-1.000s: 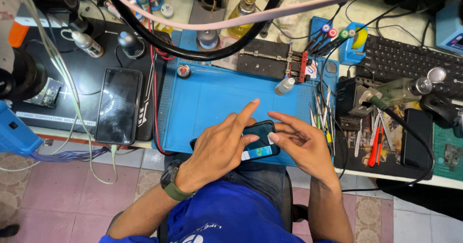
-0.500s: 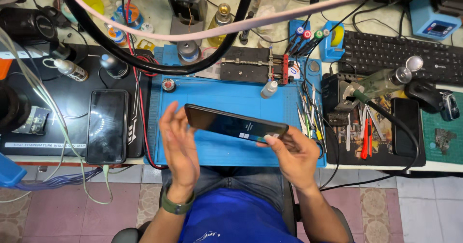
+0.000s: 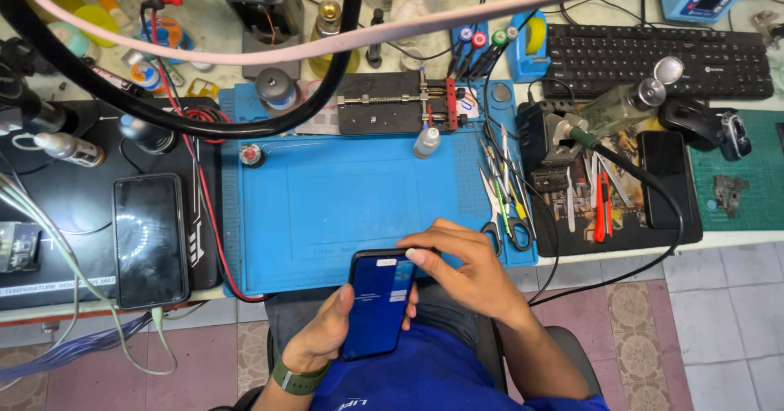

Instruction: The person disassembles a smartphone using a metal pick and a red plastic pry tool. They remove the back cover, disconnect internal components, and place the parts on the workbench.

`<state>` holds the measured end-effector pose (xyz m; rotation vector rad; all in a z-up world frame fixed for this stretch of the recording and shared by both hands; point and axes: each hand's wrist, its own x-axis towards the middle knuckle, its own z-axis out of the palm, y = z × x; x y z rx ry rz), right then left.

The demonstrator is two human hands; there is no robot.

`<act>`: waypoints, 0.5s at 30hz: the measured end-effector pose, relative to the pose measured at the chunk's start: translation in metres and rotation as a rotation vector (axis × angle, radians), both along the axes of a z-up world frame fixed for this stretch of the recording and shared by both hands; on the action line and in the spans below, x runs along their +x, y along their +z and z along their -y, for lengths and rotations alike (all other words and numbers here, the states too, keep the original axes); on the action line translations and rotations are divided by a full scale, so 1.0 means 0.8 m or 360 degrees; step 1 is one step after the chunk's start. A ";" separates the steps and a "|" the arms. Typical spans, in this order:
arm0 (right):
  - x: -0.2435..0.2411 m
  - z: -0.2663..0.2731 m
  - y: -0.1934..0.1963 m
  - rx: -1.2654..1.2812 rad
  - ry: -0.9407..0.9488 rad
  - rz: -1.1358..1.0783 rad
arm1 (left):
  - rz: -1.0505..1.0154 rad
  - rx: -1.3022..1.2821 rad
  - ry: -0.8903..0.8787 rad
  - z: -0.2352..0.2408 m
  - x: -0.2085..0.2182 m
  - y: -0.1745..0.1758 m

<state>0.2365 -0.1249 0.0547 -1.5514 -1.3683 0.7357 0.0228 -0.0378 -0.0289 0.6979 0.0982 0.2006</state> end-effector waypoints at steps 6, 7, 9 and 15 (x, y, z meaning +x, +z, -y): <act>0.007 0.005 -0.021 -0.0006 -0.0167 -0.0032 | -0.0072 0.0054 0.0284 -0.016 -0.018 0.001; 0.007 0.007 -0.026 -0.0025 -0.0190 -0.0050 | -0.0053 0.0004 0.0315 -0.019 -0.019 0.003; 0.008 0.010 -0.036 -0.0049 -0.0230 -0.0067 | -0.0005 -0.0097 0.0355 -0.025 -0.019 0.006; 0.010 0.011 -0.044 -0.0095 -0.0300 -0.0068 | -0.0073 -0.0003 0.0620 -0.034 -0.022 0.019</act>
